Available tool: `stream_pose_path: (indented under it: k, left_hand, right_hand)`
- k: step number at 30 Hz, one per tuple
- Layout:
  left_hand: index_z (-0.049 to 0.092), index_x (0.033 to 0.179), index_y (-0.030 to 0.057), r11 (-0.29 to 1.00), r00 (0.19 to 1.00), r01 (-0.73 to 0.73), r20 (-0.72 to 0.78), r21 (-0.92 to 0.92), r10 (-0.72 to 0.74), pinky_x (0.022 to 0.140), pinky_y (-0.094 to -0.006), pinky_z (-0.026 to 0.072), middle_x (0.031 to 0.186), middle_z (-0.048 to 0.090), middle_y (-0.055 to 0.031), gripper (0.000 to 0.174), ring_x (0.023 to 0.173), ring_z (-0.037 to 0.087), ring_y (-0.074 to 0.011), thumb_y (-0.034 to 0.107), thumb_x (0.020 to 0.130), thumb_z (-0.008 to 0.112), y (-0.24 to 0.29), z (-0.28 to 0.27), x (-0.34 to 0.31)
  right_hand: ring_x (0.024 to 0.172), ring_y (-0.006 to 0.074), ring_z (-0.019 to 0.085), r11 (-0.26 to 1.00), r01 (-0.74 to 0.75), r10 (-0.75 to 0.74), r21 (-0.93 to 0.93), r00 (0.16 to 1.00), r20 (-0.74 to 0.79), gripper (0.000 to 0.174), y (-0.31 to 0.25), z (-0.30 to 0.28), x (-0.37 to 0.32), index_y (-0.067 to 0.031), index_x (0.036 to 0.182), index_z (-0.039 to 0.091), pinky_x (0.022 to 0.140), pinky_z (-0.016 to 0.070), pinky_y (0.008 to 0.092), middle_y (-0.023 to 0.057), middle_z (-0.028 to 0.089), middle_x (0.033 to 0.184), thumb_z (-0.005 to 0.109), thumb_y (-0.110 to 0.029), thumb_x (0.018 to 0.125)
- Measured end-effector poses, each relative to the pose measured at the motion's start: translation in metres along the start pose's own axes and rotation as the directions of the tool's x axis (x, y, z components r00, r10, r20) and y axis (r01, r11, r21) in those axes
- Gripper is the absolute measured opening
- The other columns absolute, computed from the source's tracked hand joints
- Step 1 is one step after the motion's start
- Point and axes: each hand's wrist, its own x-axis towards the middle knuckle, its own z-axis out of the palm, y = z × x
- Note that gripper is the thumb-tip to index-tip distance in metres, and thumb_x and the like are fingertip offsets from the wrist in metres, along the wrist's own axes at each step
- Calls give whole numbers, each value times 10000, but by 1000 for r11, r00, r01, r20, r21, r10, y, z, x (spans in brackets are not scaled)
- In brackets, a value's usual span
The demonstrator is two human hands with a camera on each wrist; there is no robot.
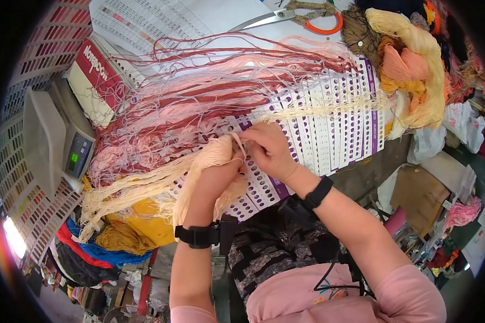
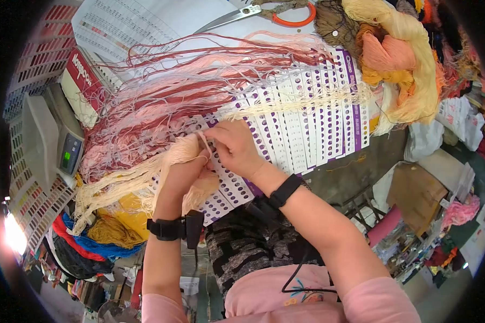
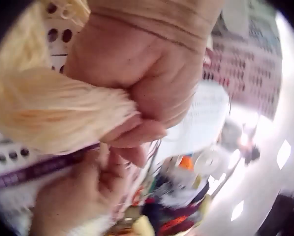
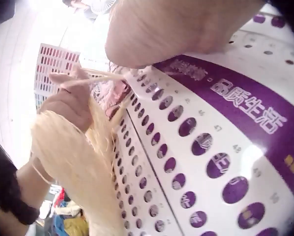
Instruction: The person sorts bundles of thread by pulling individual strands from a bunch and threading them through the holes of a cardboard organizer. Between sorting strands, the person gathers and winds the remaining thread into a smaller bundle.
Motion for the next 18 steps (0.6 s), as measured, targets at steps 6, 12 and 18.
stream_pose_path:
  k: [6, 12, 18]
  left_hand:
    - [485, 1023, 74, 826, 848, 102, -385, -555, -363, 396, -197, 368, 691, 500, 6, 276, 436, 414, -99, 109, 749, 481, 4, -92, -69]
    - [463, 995, -19, 373, 827, -455, -539, -809, -160, 380, -120, 304, 652, 462, 25, 216, 424, 371, -18, 115, 834, 411, -37, -275, -190]
    - [512, 894, -9, 687, 859, -401, -510, -606, 52, 373, -126, 318, 652, 488, 23, 176, 456, 413, -23, 145, 833, 452, 16, -172, -263]
  right_hand:
    - [689, 213, 455, 973, -70, 77, -218, 997, 24, 331, -14, 9, 7, -118, 880, 550, 631, 319, 339, 48, 464, 807, 636, -174, 566]
    - [733, 225, 452, 968, -74, 80, -239, 997, 15, 348, -16, 10, 9, -108, 876, 549, 631, 340, 354, 59, 454, 774, 658, -176, 553]
    - [824, 271, 459, 962, -136, 177, -236, 970, 165, 386, -35, -1, 13, -88, 931, 522, 692, 360, 372, 102, 463, 863, 656, -182, 582]
